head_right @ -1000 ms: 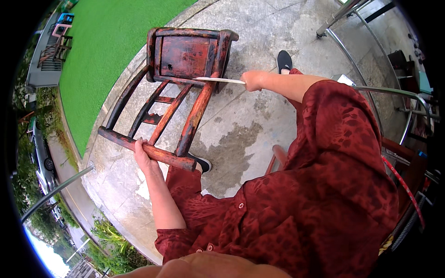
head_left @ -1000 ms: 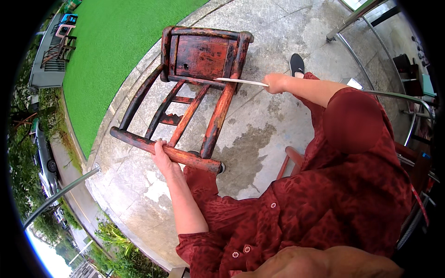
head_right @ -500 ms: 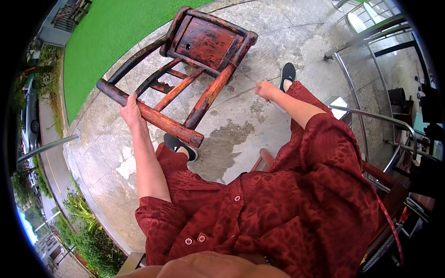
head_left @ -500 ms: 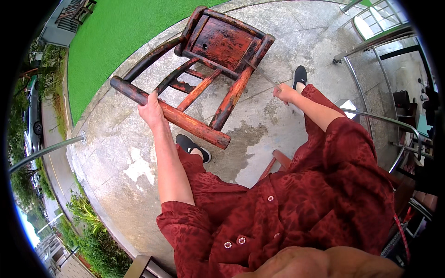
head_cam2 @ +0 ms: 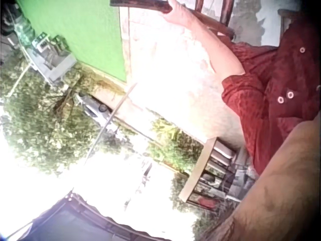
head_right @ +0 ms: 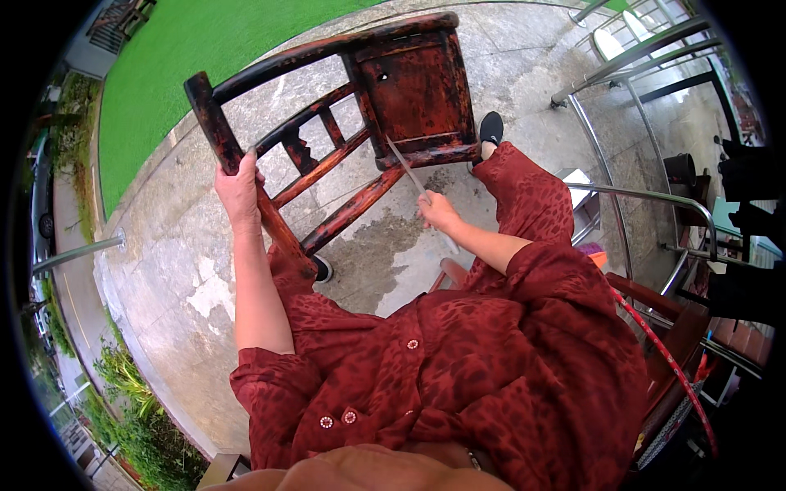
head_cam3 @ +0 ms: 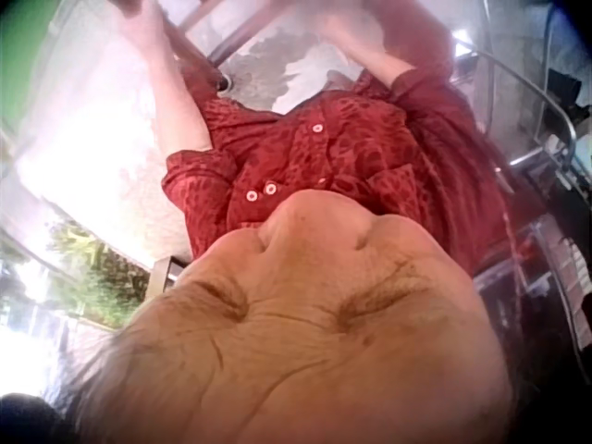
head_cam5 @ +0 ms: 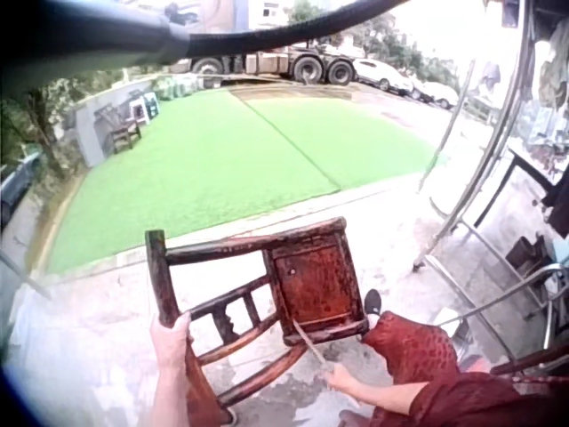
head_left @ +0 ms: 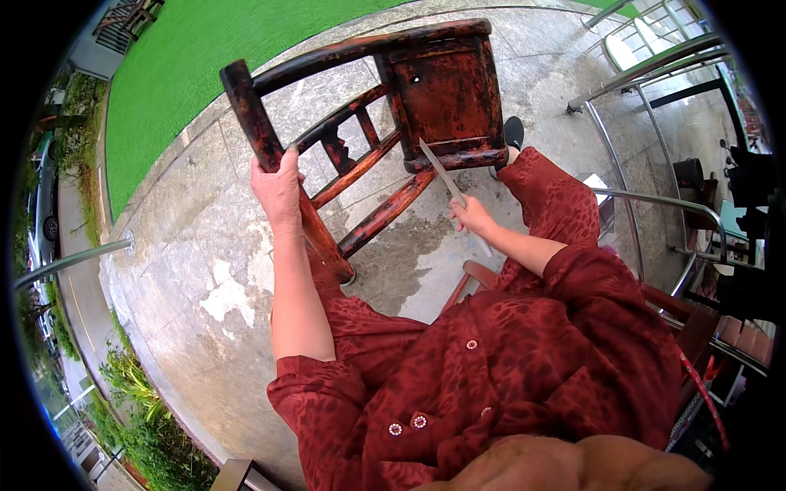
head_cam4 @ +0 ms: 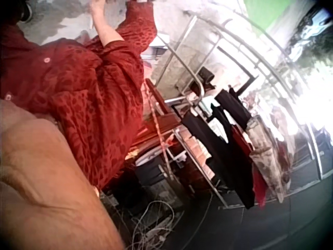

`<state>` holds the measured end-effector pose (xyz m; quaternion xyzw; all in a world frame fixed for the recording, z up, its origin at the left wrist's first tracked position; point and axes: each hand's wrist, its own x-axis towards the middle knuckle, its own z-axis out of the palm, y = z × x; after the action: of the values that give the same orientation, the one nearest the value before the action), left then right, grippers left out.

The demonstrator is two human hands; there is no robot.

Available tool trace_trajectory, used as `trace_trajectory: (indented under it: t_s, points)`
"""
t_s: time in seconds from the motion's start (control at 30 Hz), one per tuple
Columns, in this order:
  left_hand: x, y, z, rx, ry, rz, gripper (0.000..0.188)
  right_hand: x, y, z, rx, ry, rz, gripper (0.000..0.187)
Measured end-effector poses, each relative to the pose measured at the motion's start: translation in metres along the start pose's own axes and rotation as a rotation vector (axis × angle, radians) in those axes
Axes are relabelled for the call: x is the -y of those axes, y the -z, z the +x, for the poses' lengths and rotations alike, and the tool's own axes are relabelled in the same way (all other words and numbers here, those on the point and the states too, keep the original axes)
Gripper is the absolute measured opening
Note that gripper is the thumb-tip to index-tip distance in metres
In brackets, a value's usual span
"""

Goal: The person sands a wooden chair using a sanding block. They hold the chair with one hand and rub the sanding block along the legs and frame with the other hand, focusing on smoothing the wood surface.

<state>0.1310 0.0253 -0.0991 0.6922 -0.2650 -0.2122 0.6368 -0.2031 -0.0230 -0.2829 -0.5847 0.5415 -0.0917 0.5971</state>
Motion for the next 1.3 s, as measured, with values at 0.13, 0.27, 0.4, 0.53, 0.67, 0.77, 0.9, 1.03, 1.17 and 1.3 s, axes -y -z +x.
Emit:
trace_trajectory:
  t_s: [0.13,0.27,0.4,0.53,0.67,0.77,0.9,1.03,1.17,1.3]
  points:
    - [-0.006,-0.018,-0.026,0.021,-0.099,0.095,0.026,0.005,-0.043,-0.003,-0.008,0.091,0.155,0.021]
    - [-0.014,-0.024,-0.039,0.078,-0.164,0.147,0.030,-0.006,-0.046,-0.011,-0.015,-0.043,0.119,0.027]
    - [-0.012,-0.021,-0.041,0.080,-0.246,0.257,0.032,-0.002,-0.030,-0.035,-0.049,-0.041,-0.083,0.037]
    - [-0.003,-0.018,-0.027,0.100,-0.263,0.252,0.032,-0.013,-0.035,-0.048,-0.136,0.427,-0.516,0.053]
    - [0.003,-0.015,-0.027,0.112,-0.269,0.245,0.030,0.043,-0.061,-0.062,0.171,0.360,-0.562,0.061]
    - [0.009,-0.015,-0.026,0.116,-0.261,0.209,0.028,0.071,-0.068,-0.065,0.313,0.399,-0.634,0.062]
    - [0.008,-0.012,-0.036,0.127,-0.235,0.185,0.025,0.023,-0.001,-0.003,0.179,0.176,-0.761,0.063]
    - [0.006,-0.014,-0.037,0.117,-0.238,0.211,0.025,0.054,-0.011,-0.020,0.365,0.257,-0.802,0.064]
    - [0.005,-0.017,-0.035,0.124,-0.176,0.178,0.024,0.104,-0.027,-0.018,0.553,0.284,-0.857,0.058]
    - [0.016,-0.012,-0.038,0.104,-0.236,0.221,0.024,0.091,0.032,0.027,0.496,0.152,-1.062,0.055]
